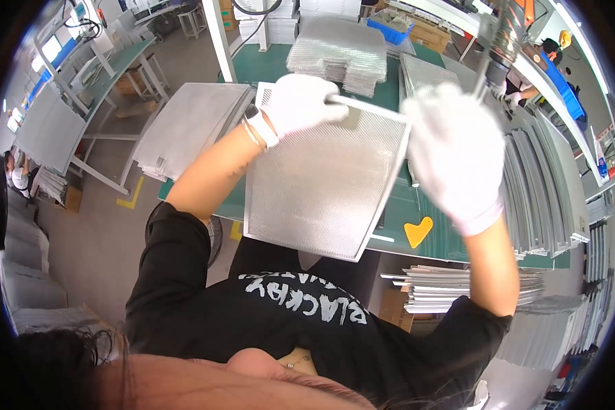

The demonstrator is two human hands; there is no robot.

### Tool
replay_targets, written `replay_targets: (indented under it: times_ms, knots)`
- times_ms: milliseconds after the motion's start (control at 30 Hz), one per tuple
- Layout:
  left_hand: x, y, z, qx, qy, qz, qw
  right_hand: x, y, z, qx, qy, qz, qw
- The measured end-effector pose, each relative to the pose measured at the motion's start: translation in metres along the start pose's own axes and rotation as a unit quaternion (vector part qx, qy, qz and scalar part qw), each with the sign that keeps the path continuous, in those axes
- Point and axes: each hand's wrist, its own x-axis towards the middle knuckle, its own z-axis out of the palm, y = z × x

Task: Assembling metal frames onto mesh filter panels using a rubber mallet and an electric screwdriver.

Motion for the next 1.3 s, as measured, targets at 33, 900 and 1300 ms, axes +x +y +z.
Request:
replay_targets:
  times_ms: [33, 900, 1300]
  knots:
    - [-0.004, 0.021, -0.005, -0.009, -0.006, 0.029, 1.0, -0.006, -0.011, -0.003, 0.039, -0.034, -0.001, 0.999]
    - [-0.241, -0.166, -0.051, 0.197, -0.147, -0.441, 0.863, -0.36, 0.258, -0.126, 0.32, 0.349, 0.695, 0.541]
    - [-0.246, -0.183, -0.037, 0.112, -0.198, -0.387, 0.894, -0.327, 0.232, -0.111, -0.185, -0.029, 0.684, 0.705]
